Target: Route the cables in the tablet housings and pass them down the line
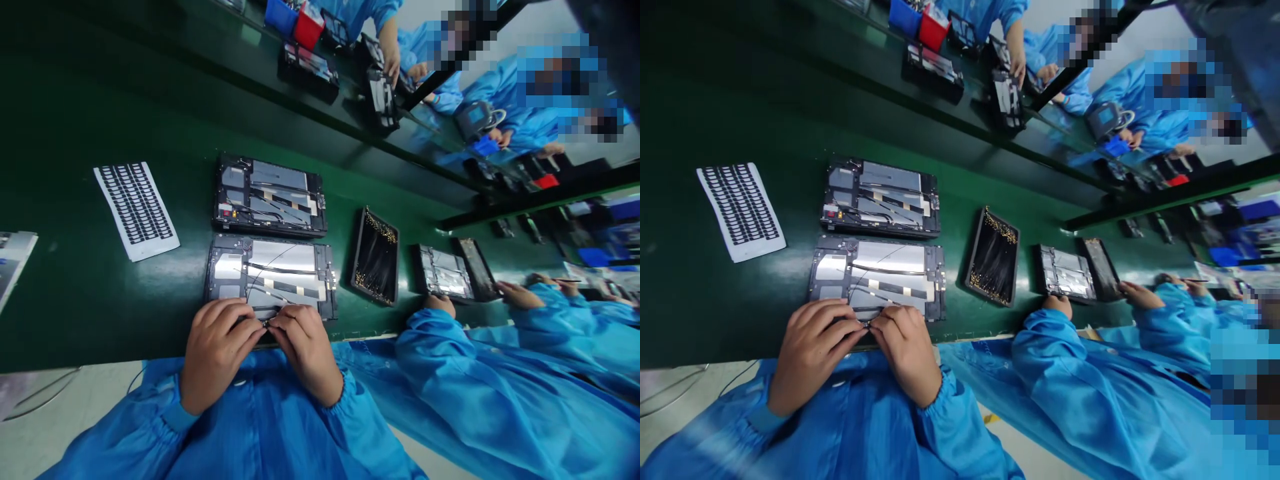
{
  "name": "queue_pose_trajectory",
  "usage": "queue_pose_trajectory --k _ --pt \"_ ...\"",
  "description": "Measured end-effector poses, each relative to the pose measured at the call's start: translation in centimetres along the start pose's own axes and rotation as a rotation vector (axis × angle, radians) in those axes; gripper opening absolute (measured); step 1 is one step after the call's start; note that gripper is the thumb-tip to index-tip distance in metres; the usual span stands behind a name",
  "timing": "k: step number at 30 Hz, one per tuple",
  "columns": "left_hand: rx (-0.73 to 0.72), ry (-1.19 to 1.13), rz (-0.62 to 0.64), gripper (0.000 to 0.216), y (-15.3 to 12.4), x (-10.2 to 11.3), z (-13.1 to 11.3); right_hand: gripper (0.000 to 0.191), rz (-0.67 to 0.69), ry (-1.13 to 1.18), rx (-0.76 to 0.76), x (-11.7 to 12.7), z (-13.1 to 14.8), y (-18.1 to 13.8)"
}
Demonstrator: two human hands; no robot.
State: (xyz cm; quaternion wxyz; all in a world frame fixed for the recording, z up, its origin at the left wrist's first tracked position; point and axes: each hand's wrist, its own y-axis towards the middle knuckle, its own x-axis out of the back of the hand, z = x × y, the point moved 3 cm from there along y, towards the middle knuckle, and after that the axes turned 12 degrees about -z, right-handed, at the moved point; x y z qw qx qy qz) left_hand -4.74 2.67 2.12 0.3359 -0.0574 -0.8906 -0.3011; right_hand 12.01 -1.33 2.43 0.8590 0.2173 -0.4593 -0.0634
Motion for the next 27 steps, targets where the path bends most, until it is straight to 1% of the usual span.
queue_pose_trajectory --k 4,11,16,21,27 --pt "0.004 -0.006 0.000 0.009 -0.05 -0.04 0.06 0.012 -0.030 0.053 -0.006 0.11 0.04 -0.01" --pt "-0.016 -0.011 0.043 0.009 0.05 0.07 0.37 0.007 -0.005 0.022 -0.021 0.13 0.22 -0.01" --pt "-0.003 -0.008 0.022 0.010 0.01 0.10 0.24 0.010 -0.010 0.045 -0.045 0.11 0.23 -0.35" --pt "-0.028 0.005 -0.004 0.009 -0.07 -0.01 0.08 0.011 0.001 0.042 -0.057 -0.03 0.21 -0.37" --pt "-0.038 0.016 -0.010 0.008 -0.09 -0.04 0.09 0.012 -0.018 0.016 -0.066 -0.06 0.41 -0.50"
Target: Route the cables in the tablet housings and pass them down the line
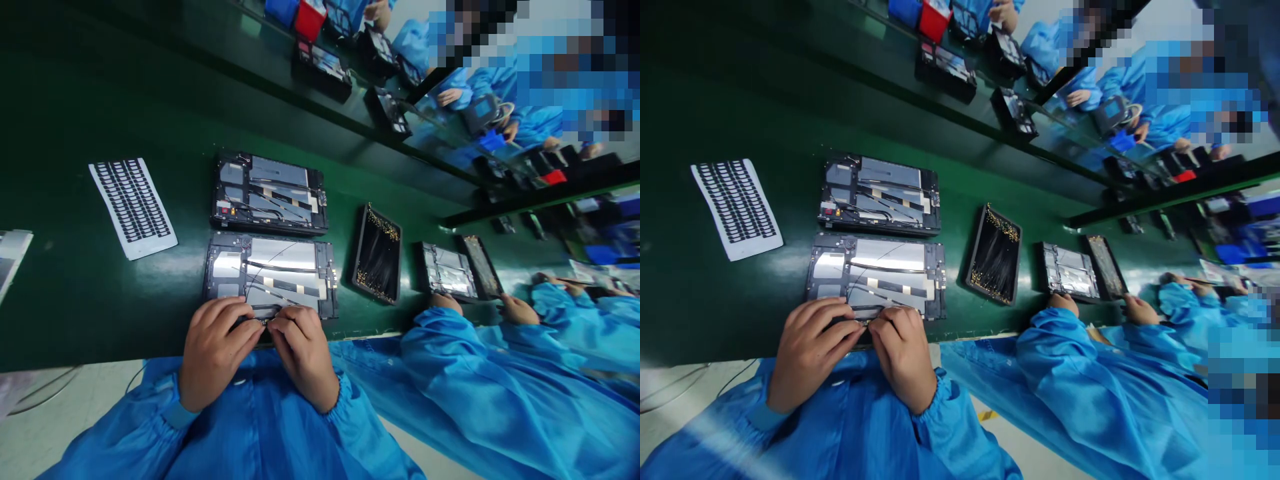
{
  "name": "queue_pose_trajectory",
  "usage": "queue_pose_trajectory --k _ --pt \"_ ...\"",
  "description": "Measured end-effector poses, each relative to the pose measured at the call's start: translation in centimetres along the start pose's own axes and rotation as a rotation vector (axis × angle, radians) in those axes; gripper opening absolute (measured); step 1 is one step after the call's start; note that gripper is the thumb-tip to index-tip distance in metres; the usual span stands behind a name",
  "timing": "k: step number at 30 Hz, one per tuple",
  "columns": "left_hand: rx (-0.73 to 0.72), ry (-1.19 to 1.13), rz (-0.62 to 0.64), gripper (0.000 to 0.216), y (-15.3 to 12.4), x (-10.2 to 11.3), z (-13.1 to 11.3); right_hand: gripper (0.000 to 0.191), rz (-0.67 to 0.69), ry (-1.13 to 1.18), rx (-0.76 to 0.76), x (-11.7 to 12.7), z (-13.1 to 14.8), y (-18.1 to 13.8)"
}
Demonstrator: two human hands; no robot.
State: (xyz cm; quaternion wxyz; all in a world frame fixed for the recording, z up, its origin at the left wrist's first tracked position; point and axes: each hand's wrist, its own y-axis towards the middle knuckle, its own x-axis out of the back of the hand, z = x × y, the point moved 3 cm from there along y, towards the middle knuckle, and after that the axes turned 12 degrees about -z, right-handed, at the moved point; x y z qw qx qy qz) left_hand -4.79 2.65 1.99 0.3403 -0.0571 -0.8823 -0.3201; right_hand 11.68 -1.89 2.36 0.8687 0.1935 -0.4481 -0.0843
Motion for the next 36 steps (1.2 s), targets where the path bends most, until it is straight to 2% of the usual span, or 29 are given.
queue_pose_trajectory --k 3,8,12,14,17,19,22,24,26,29,36 --pt "-0.003 0.001 -0.017 0.008 0.0 -0.2 0.1 0.019 -0.053 0.013 0.045 -0.2 -0.2 -0.6" --pt "-0.003 -0.005 -0.042 0.010 -0.3 -0.3 -0.3 0.047 -0.113 -0.054 0.248 -0.8 -0.7 -2.4" --pt "-0.014 -0.062 0.037 0.009 -0.2 1.6 0.3 0.046 -0.069 -0.102 0.352 0.0 -0.4 -2.3" --pt "-0.011 -0.039 0.033 0.018 0.4 3.5 2.3 0.038 -0.048 -0.084 0.355 0.7 0.1 -0.5" --pt "0.094 0.134 -0.052 0.029 1.8 6.3 8.1 0.029 -0.004 0.004 0.314 0.4 1.7 4.7" --pt "0.164 0.245 -0.037 0.038 2.6 7.3 12.4 0.022 0.107 0.071 0.353 -1.9 3.4 9.1" --pt "0.234 0.319 0.043 0.043 3.0 7.2 16.8 0.011 0.349 0.022 0.530 -7.8 5.9 14.9" --pt "0.265 0.332 0.063 0.043 2.9 6.8 17.8 0.012 0.458 -0.136 0.616 -11.9 6.7 17.5" --pt "0.274 0.334 0.059 0.043 2.7 6.6 17.8 0.016 0.507 -0.270 0.650 -14.8 6.9 19.0" --pt "0.273 0.332 0.054 0.044 2.6 6.5 17.4 0.020 0.524 -0.331 0.656 -16.7 6.7 19.6" --pt "0.275 0.344 0.065 0.044 2.8 6.5 17.5 0.025 0.593 -0.316 0.672 -18.0 6.7 19.5"
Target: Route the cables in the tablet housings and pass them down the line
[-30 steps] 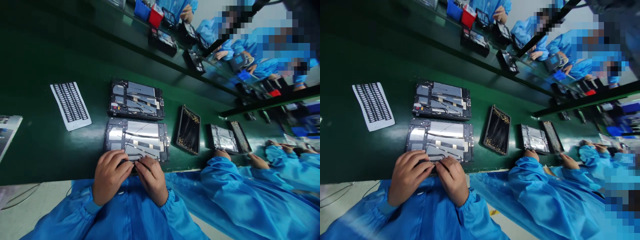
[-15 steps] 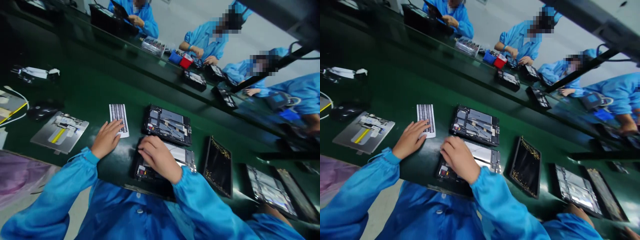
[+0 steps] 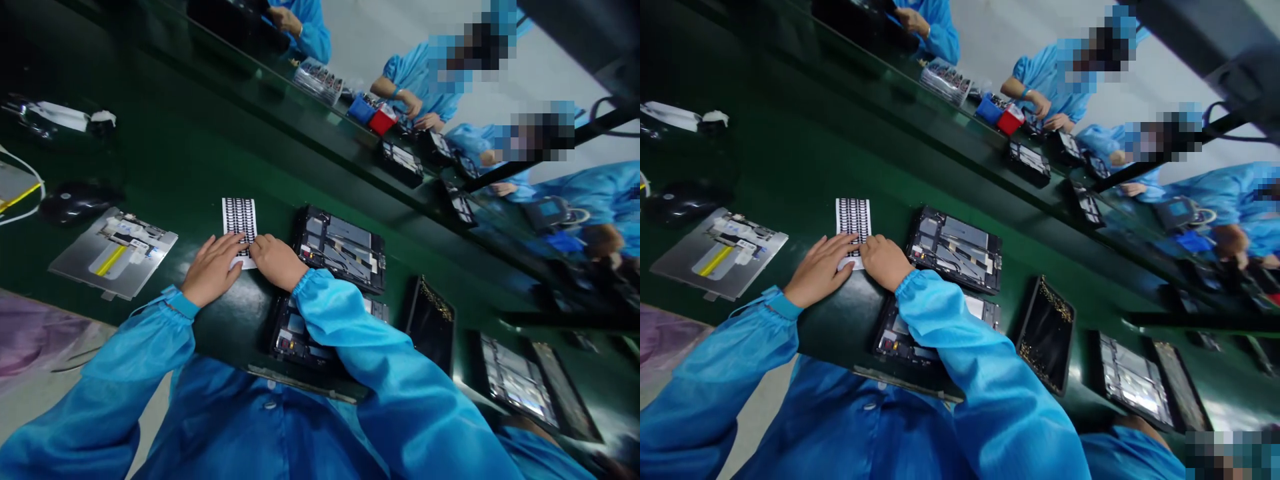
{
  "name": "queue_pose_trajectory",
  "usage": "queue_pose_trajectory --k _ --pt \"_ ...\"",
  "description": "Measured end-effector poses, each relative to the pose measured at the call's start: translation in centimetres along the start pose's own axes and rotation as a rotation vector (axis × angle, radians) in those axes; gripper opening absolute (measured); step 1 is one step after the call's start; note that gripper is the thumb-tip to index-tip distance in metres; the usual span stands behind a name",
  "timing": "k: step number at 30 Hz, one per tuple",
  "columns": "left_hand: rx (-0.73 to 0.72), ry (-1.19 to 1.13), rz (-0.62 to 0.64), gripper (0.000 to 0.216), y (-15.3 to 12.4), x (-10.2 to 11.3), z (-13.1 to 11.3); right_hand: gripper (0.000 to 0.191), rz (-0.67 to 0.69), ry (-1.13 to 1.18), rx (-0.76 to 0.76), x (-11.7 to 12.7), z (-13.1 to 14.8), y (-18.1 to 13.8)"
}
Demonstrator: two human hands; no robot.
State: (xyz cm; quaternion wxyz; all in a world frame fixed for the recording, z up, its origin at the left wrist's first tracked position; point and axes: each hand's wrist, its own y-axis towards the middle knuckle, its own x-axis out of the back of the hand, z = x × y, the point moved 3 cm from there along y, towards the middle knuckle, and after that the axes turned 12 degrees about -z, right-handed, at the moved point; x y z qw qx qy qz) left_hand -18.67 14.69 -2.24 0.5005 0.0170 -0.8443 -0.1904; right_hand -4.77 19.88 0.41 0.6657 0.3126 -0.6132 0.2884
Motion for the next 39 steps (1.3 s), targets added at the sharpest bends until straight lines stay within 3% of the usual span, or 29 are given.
queue_pose_trajectory --k 3,5,7,10,12,15,17,19,21,23,28,39 --pt "-0.037 0.014 0.002 0.045 0.1 -0.3 0.4 0.022 0.012 0.061 -0.020 1.2 -0.6 0.2" --pt "-0.084 0.025 -0.016 0.044 0.3 -0.5 1.1 0.020 -0.102 0.208 -0.058 3.8 -1.3 -1.4" --pt "-0.128 0.022 -0.040 0.045 0.7 -0.7 1.8 0.019 -0.320 0.391 -0.126 7.4 -2.0 -5.2" --pt "-0.148 -0.037 -0.147 0.053 1.1 0.0 1.4 0.015 -0.556 0.525 -0.260 11.2 -1.9 -14.3" --pt "-0.105 -0.105 -0.280 0.050 0.7 1.4 -0.6 0.010 -0.583 0.511 -0.389 11.6 -1.3 -20.9" --pt "-0.059 -0.209 -0.381 0.028 -1.6 3.5 -6.7 0.010 -0.543 0.393 -0.590 9.6 -0.2 -28.9" --pt "-0.221 -0.260 -0.277 0.019 -3.7 3.5 -12.3 0.012 -0.504 0.305 -0.669 7.9 0.7 -31.9" --pt "-0.398 -0.320 -0.161 0.016 -5.7 2.5 -17.6 0.012 -0.473 0.247 -0.679 6.8 1.5 -33.1" --pt "-0.424 -0.361 -0.113 0.015 -6.8 0.7 -21.2 0.012 -0.456 0.220 -0.649 6.1 2.1 -33.1" --pt "-0.375 -0.361 -0.093 0.011 -7.0 -1.2 -23.1 0.012 -0.444 0.211 -0.618 5.8 2.3 -32.6" --pt "-0.319 -0.322 -0.047 0.007 -6.2 -3.8 -23.6 0.013 -0.386 0.172 -0.580 5.2 2.0 -31.9" --pt "-0.290 -0.309 -0.028 0.008 -6.3 -3.7 -23.8 0.016 -0.307 0.116 -0.557 5.6 2.0 -31.6"
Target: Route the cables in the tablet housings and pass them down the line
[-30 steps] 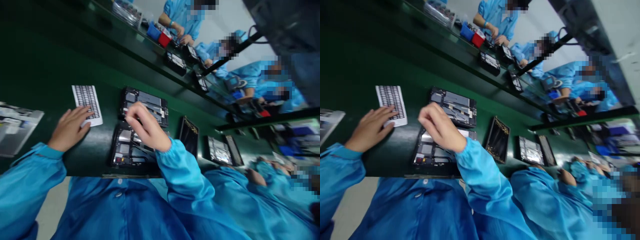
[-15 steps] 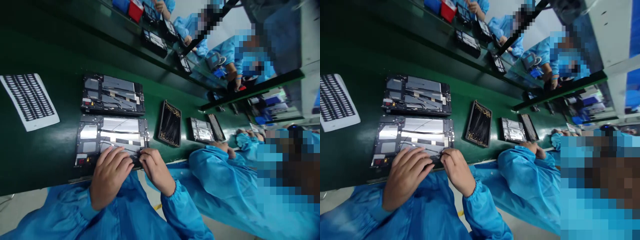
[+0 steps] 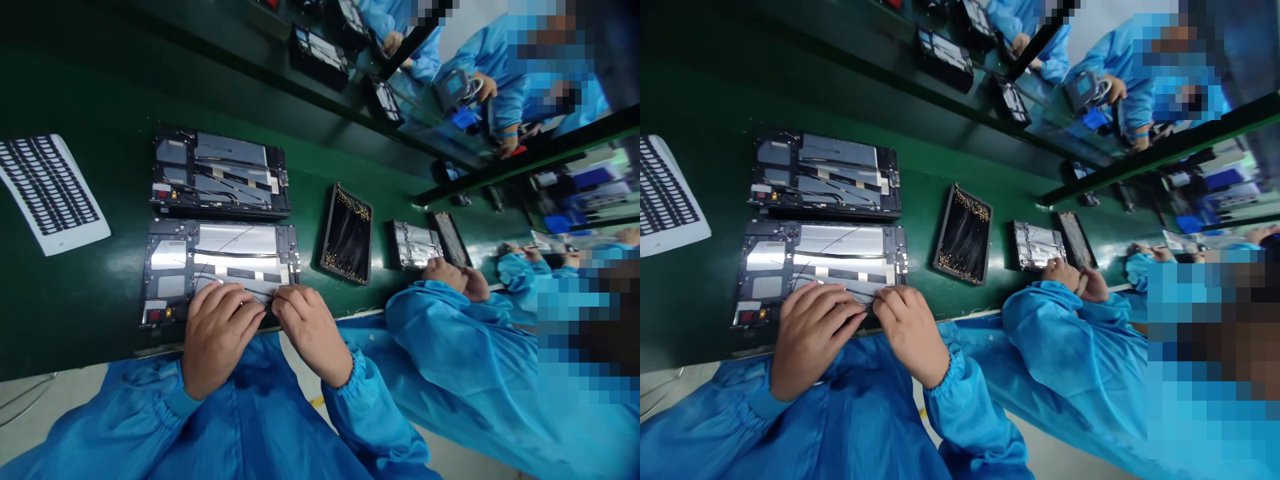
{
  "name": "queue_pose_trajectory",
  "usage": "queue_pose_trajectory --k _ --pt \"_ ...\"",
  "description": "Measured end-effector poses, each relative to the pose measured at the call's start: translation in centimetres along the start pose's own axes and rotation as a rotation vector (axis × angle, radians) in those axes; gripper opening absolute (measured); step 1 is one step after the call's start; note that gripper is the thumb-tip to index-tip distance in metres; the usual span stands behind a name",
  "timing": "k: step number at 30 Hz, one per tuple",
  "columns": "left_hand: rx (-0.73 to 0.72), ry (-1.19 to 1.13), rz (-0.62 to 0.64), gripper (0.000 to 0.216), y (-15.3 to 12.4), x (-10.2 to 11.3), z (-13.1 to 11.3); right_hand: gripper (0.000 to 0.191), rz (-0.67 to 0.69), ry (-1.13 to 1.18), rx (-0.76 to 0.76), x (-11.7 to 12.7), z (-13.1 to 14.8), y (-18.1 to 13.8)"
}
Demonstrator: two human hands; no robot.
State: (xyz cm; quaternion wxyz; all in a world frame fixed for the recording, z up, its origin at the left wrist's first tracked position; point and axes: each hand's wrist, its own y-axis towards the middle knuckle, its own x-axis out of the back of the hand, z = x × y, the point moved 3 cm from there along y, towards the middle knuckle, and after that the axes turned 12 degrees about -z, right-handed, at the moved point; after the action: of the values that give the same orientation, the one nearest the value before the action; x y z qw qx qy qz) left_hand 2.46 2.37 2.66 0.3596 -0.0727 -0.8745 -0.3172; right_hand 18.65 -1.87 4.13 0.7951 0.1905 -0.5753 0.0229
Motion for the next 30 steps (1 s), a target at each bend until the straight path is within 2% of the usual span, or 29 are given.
queue_pose_trajectory --k 21,24,30 --pt "0.007 -0.021 -0.002 0.008 0.3 -0.4 -0.4 0.017 0.009 -0.063 0.017 0.2 0.6 0.5" --pt "0.004 -0.029 -0.003 0.008 0.3 -0.6 -0.4 0.014 -0.028 0.027 0.013 0.1 0.0 0.3" --pt "0.028 -0.041 0.013 0.010 0.6 -0.6 -0.3 0.012 -0.210 0.293 -0.104 -0.1 -1.5 -1.0"
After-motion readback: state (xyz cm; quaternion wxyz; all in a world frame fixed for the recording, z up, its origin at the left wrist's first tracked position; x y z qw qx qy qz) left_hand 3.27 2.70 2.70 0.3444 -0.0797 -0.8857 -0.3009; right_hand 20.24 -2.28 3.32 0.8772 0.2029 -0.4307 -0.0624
